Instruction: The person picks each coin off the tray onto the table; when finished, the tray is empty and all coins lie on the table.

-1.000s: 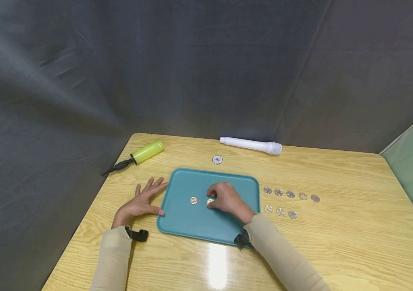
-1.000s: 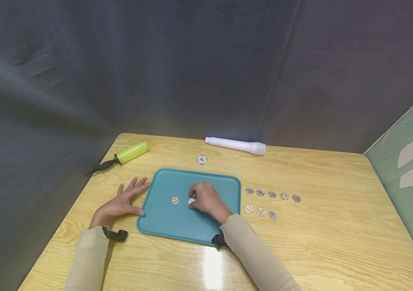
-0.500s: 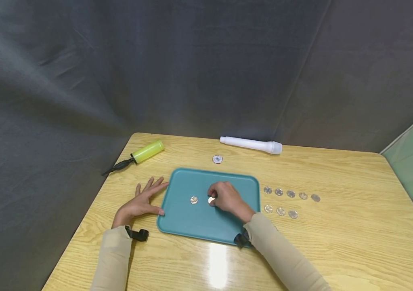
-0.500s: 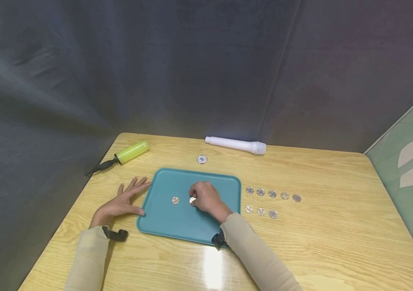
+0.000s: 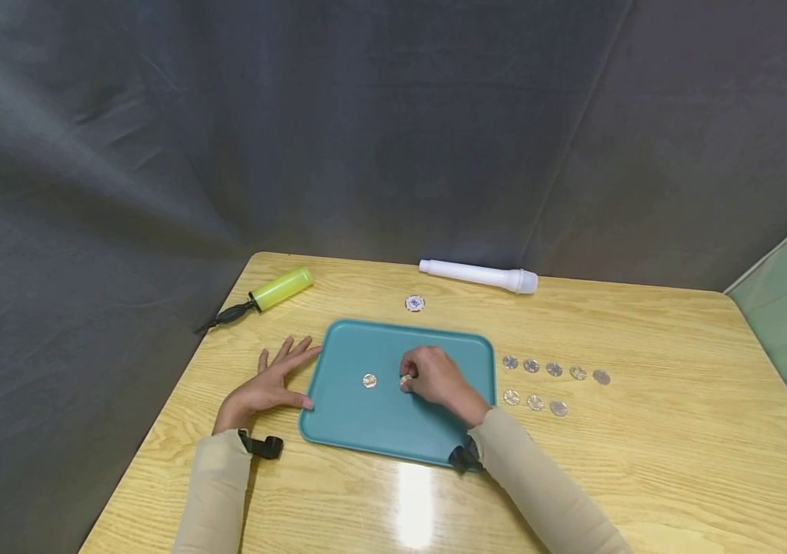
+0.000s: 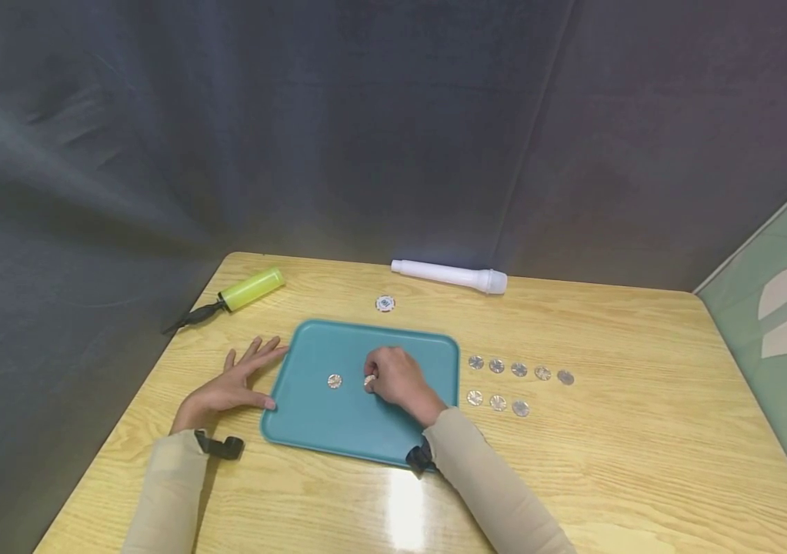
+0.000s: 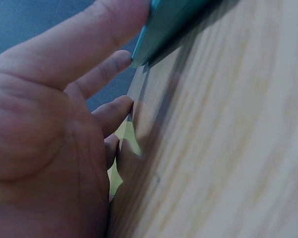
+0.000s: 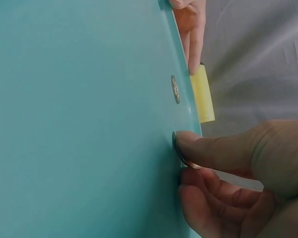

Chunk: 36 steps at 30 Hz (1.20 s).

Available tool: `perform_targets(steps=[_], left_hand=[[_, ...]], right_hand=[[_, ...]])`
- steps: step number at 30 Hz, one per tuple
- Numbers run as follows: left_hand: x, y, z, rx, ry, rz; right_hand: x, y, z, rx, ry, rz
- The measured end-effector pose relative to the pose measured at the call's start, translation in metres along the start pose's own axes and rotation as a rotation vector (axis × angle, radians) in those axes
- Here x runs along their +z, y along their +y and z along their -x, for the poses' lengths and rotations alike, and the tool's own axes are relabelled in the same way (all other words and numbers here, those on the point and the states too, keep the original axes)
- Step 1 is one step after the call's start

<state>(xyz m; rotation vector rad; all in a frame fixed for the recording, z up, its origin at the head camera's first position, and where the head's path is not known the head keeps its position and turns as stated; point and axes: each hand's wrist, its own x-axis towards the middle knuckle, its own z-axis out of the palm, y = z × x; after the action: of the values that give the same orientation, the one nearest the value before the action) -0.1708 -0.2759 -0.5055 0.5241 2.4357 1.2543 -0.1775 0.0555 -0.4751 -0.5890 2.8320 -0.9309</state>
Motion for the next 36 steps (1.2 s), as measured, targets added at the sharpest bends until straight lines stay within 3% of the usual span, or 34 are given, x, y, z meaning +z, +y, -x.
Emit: perform_targets(steps=[10,24,36], left_hand=[[0.000,-0.001,0.000,-0.008,0.004,-0.003],[0.000,0.001,0.000,-0.004,-0.003,-0.022],[0.000,0.001,0.000,-0.005,-0.001,-0.015]], right_hand=[[-0.003,0.005,0.004,-0.010,-0.011,-0.077],[-0.011,0.017,0.012,0.056,-0.104,-0.349],[-0.023,0.021,0.018,0.103,-0.112,-0.435]])
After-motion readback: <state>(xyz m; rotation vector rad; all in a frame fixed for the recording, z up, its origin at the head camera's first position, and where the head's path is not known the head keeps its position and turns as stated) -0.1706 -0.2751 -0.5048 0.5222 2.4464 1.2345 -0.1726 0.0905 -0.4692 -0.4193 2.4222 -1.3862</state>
